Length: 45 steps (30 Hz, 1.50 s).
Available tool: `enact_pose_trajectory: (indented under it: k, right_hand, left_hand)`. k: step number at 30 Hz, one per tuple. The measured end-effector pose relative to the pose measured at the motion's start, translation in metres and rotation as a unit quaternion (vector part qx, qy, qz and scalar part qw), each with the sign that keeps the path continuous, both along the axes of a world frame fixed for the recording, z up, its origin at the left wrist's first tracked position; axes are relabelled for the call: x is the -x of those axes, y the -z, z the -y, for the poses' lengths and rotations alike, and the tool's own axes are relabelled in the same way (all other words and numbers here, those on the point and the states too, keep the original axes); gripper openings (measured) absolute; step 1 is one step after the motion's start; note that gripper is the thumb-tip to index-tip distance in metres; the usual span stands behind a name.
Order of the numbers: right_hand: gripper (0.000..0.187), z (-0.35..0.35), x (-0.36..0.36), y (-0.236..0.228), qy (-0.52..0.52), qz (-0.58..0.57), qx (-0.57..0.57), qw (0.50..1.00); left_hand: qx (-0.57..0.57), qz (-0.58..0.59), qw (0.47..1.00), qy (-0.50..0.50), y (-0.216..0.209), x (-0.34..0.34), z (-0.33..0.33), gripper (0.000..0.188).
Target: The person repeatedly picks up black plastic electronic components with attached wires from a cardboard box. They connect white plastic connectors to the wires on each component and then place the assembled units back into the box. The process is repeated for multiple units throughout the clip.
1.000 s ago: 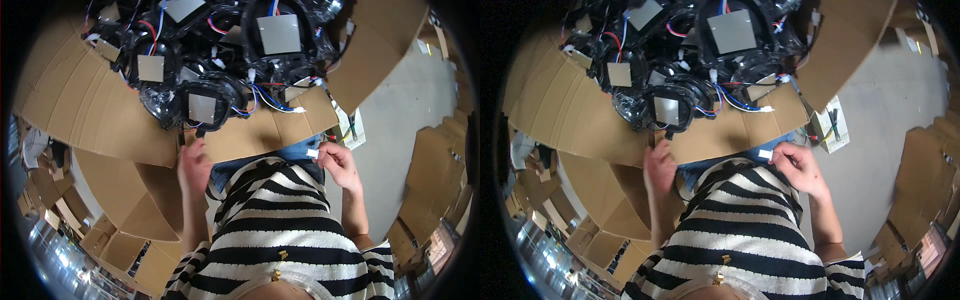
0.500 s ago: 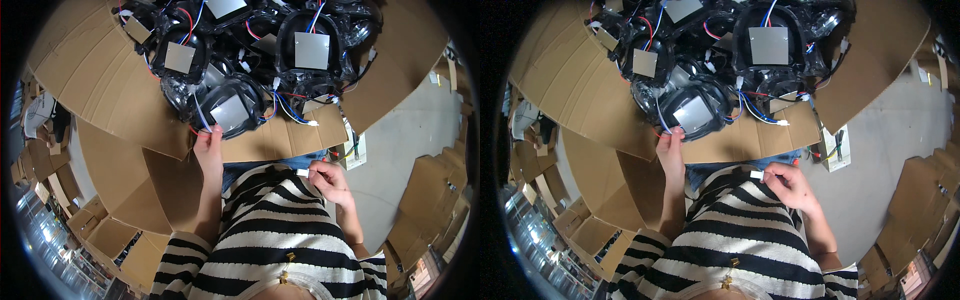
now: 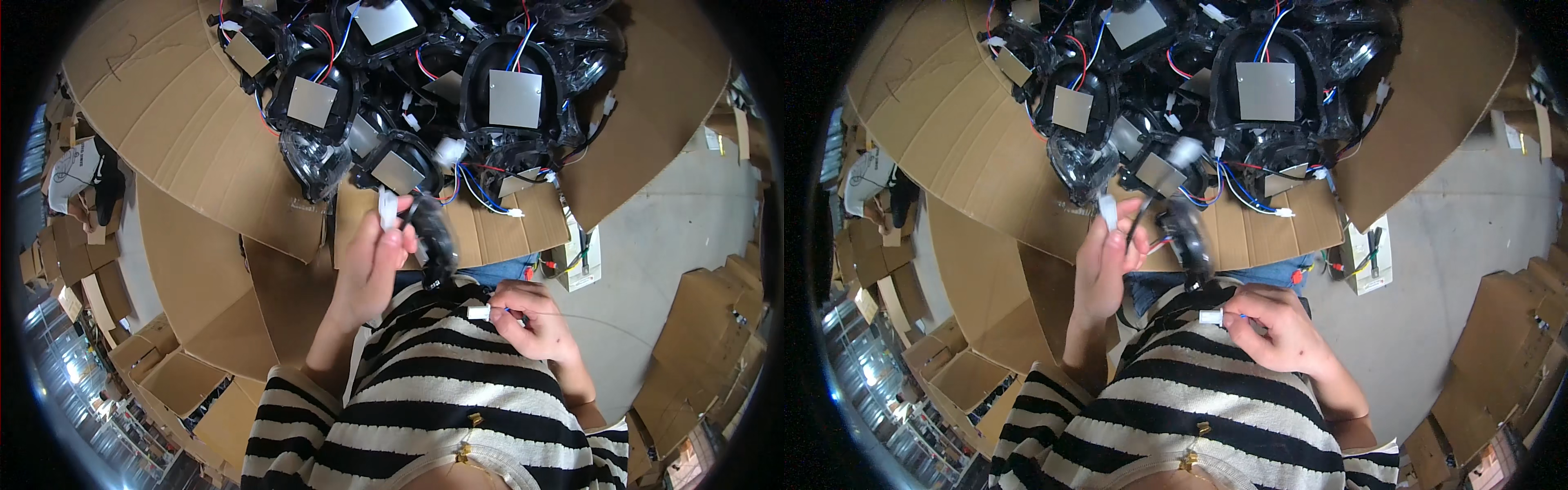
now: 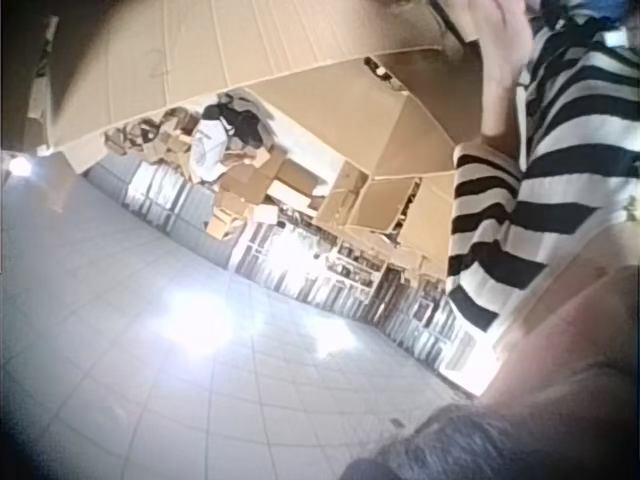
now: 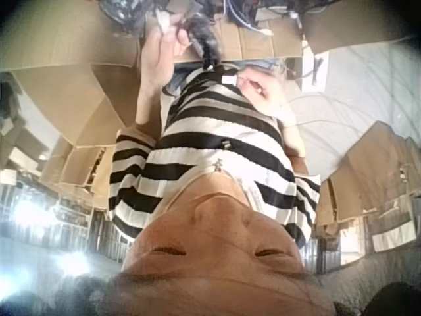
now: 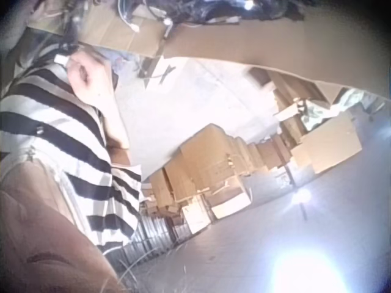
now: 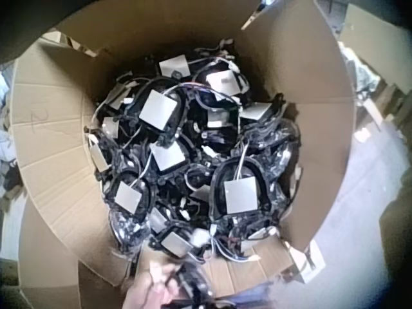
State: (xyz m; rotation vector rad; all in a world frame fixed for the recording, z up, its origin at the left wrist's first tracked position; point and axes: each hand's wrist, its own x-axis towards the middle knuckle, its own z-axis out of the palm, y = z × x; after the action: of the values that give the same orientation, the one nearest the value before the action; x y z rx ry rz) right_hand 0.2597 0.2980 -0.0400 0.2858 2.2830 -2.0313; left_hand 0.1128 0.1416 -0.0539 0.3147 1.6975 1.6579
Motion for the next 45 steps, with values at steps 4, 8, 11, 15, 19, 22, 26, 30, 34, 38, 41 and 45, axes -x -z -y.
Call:
enact_pose_trajectory:
  k: [4, 8, 11, 15, 19, 22, 26, 30, 34, 38, 41, 45]
  right_hand:
    - [0.004, -0.005, 0.005, -0.015, -0.011, -0.023, -0.010, 1.000]
    - [0.003, -0.008, 0.009, -0.029, -0.008, -0.072, -0.021, 0.997]
    - [0.003, -0.009, 0.014, -0.034, 0.005, -0.085, -0.029, 0.996]
    - [0.003, -0.013, 0.016, -0.036, 0.034, -0.073, -0.082, 0.993]
    - [0.003, -0.015, 0.014, -0.032, 0.040, -0.062, -0.121, 0.990]
    - [0.002, -0.015, 0.013, -0.030, 0.039, -0.057, -0.136, 0.988]
    - [0.002, -0.016, 0.012, -0.034, 0.038, -0.039, -0.122, 0.991]
    - [0.002, -0.017, 0.010, -0.035, 0.050, -0.047, -0.101, 0.993]
    - [0.003, -0.013, 0.012, -0.034, 0.049, -0.031, -0.151, 0.987]
    - [0.006, -0.007, 0.011, -0.030, 0.054, -0.043, -0.203, 0.977]
    - [0.007, -0.001, 0.012, -0.031, 0.047, -0.045, -0.200, 0.978]
    - [0.006, -0.001, 0.007, -0.026, 0.039, -0.034, -0.141, 0.989]
  left_hand:
    - [0.039, -0.001, 0.988, 0.152, -0.008, -0.001, -0.003, 0.028]
    - [0.049, -0.289, 0.929, 0.226, -0.009, -0.005, -0.012, 0.050]
    - [0.108, -0.353, 0.886, 0.281, -0.013, -0.004, -0.017, 0.057]
    - [0.090, -0.443, 0.839, 0.303, -0.009, -0.003, -0.020, 0.064]
    - [0.087, -0.456, 0.826, 0.320, -0.012, -0.001, -0.021, 0.060]
    - [0.053, -0.486, 0.812, 0.319, -0.009, -0.001, -0.024, 0.059]
    - [0.073, -0.477, 0.812, 0.329, -0.009, 0.000, -0.027, 0.058]
    - [0.076, -0.475, 0.809, 0.338, -0.008, 0.000, -0.026, 0.056]
    - [0.075, -0.480, 0.804, 0.343, -0.008, 0.000, -0.024, 0.056]
    - [0.081, -0.465, 0.805, 0.360, -0.010, -0.002, -0.023, 0.056]
    - [0.067, -0.472, 0.804, 0.355, -0.001, -0.006, -0.019, 0.058]
    - [0.047, -0.435, 0.833, 0.338, 0.001, -0.010, -0.012, 0.046]
